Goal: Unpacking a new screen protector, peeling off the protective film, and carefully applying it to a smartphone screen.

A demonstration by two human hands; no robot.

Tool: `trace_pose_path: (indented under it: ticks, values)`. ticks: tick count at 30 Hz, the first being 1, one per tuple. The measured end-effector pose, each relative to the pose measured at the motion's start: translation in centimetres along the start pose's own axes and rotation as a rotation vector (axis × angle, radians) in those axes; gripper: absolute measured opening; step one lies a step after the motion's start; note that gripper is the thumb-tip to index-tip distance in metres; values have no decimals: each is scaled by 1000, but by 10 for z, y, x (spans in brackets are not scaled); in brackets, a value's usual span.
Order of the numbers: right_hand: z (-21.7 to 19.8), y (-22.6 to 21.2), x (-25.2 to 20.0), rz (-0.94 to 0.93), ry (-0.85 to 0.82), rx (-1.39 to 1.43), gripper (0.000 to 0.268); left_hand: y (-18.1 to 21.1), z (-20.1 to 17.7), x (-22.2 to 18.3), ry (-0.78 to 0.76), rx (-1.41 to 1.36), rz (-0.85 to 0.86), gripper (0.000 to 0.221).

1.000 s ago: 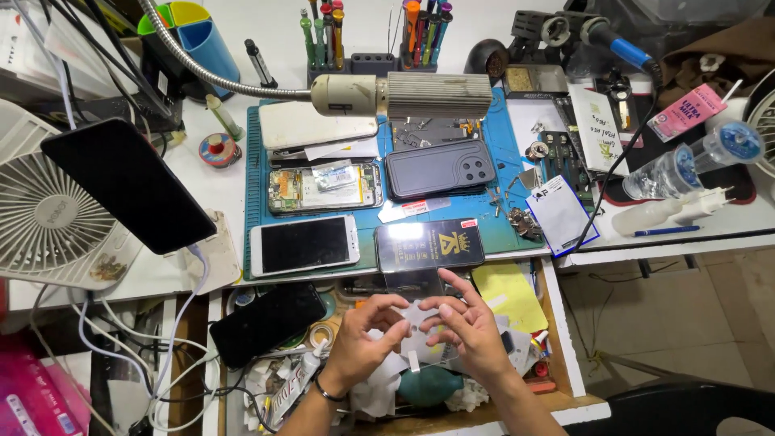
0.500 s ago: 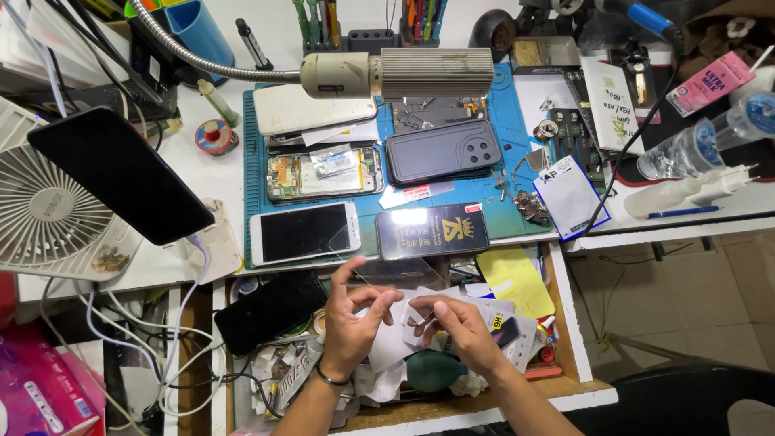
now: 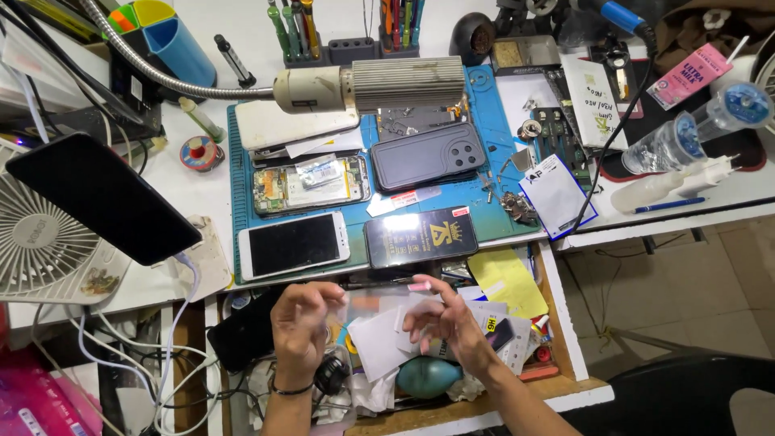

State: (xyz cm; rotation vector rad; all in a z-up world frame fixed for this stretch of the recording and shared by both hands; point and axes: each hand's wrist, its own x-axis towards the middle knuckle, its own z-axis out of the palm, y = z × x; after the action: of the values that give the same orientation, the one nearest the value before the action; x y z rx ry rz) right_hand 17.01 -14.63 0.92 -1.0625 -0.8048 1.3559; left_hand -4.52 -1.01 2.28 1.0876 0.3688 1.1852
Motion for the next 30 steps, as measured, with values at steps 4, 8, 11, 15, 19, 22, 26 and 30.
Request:
trace_pose_path:
  ticks: [4, 8, 11, 15, 19, 22, 26, 30]
  values:
    - [-11, 5, -1, 142, -210, 204, 98, 1, 1, 5, -82, -57, -34, 5]
    - [-8, 1, 0, 101, -176, 79, 66, -1, 9, 6, -184, -35, -100, 17]
    - [-11, 7, -3, 15, -67, 86, 52, 2, 15, 5, -236, -2, -152, 15]
    - [-9, 5, -2, -84, 20, 47, 50, 11, 16, 7, -289, -11, -193, 50]
    - [-9, 0, -1, -140, 135, -34, 49, 27, 29, 16, -370, 357, -195, 76]
    - [-5, -4, -1, -121, 146, -54, 50, 16, 29, 12, -423, 732, -109, 93]
    - [-6, 3, -3, -130, 114, -53, 51, 6, 24, 2, -335, 764, -35, 85]
    - [-10, 3, 0, -133, 142, -78, 56, 6, 23, 14, -426, 895, 0, 93]
